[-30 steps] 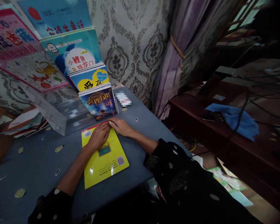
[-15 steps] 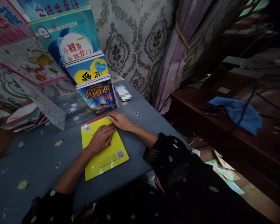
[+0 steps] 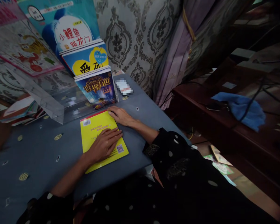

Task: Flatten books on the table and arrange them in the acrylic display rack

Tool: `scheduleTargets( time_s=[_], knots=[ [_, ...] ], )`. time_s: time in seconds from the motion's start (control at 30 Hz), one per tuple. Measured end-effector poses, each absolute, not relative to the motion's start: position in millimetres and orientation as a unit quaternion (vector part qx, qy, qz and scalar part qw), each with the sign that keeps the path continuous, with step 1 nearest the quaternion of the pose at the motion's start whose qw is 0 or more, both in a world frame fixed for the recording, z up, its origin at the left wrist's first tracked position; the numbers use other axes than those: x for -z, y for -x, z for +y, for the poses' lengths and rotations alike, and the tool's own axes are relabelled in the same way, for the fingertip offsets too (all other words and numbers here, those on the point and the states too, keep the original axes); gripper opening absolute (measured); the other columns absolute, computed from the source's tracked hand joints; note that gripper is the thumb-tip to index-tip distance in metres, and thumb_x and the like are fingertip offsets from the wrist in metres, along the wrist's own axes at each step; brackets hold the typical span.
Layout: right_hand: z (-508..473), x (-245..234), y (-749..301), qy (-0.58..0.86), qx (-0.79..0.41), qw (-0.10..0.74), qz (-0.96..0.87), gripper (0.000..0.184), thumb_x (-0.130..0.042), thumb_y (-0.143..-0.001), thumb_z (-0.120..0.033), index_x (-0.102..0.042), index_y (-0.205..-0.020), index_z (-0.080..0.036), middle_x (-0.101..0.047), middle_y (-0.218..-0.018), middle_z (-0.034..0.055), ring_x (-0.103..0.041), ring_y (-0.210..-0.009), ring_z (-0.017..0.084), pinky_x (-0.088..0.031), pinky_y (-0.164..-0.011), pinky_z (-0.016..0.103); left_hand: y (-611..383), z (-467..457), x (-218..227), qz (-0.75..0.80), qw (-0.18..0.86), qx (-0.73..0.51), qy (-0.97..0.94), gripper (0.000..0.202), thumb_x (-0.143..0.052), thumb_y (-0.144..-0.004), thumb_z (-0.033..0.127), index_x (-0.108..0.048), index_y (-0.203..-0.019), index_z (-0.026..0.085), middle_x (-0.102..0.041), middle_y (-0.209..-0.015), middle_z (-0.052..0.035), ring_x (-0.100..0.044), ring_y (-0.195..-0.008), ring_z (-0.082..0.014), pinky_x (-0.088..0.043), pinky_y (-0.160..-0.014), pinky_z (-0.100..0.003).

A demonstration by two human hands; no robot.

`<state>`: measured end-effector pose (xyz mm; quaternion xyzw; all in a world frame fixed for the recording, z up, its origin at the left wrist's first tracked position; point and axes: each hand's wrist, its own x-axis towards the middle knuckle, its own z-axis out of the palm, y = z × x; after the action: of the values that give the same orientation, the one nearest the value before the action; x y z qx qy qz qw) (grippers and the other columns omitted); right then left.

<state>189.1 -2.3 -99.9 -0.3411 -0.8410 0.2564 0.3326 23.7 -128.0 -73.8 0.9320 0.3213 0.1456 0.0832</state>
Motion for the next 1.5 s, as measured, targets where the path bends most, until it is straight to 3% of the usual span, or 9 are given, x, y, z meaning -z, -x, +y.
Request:
scheduleTargets(
  time_s=[0.23,0.4,0.63,1.0,1.5],
  knots=[
    [-3,98,-190,0.334,-0.261,0.329,-0.843,0.032,-0.038,-0.103,-0.027,-0.061,-0.120,-0.012,-0.065,-0.124,0.0129,-0.059,-0.115,0.021,-0.043,-0.101,0.034,-29,-152,70,0.282,0.074,-0.144,-0.946,0.038,-0.042,-0.099,0.016,-0.056,-0.133,0.017,-0.063,-0.135,-0.0102,-0.052,-0.133,-0.0234,-0.043,-0.106,-0.050],
    [-3,98,-191,0.333,-0.267,0.326,-0.844,0.032,-0.037,-0.103,-0.028,-0.061,-0.120,-0.015,-0.065,-0.125,0.0107,-0.059,-0.116,0.021,-0.043,-0.101,0.035,-34,-172,63,0.280,0.059,-0.106,-0.952,0.037,-0.039,-0.101,0.019,-0.056,-0.134,0.019,-0.062,-0.137,-0.0070,-0.050,-0.135,-0.0227,-0.043,-0.108,-0.049],
    [-3,99,-190,0.325,-0.265,0.331,-0.845,0.032,-0.037,-0.103,-0.027,-0.062,-0.118,-0.015,-0.066,-0.122,0.0110,-0.060,-0.115,0.021,-0.043,-0.102,0.037,-48,-202,66,0.327,-0.022,-0.079,-0.942,0.038,-0.040,-0.102,0.019,-0.051,-0.137,0.011,-0.057,-0.142,-0.0113,-0.049,-0.136,-0.0237,-0.042,-0.108,-0.045],
    [-2,101,-191,0.316,-0.247,0.325,-0.856,0.035,-0.034,-0.103,-0.032,-0.061,-0.118,-0.015,-0.066,-0.124,0.0128,-0.059,-0.117,0.023,-0.044,-0.103,0.041,-49,-232,82,0.398,-0.083,-0.080,-0.910,0.048,-0.043,-0.102,0.038,-0.047,-0.141,0.010,-0.053,-0.147,-0.0126,-0.041,-0.141,-0.0238,-0.035,-0.114,-0.045],
    [-2,104,-191,0.323,-0.246,0.325,-0.854,0.037,-0.036,-0.100,-0.034,-0.063,-0.119,-0.016,-0.066,-0.125,0.0134,-0.061,-0.117,0.025,-0.047,-0.100,0.040,-2,-277,84,0.484,-0.085,-0.109,-0.864,0.044,-0.043,-0.100,0.019,-0.045,-0.144,0.010,-0.055,-0.145,-0.0123,-0.043,-0.140,-0.0215,-0.031,-0.119,-0.046]
  ],
)
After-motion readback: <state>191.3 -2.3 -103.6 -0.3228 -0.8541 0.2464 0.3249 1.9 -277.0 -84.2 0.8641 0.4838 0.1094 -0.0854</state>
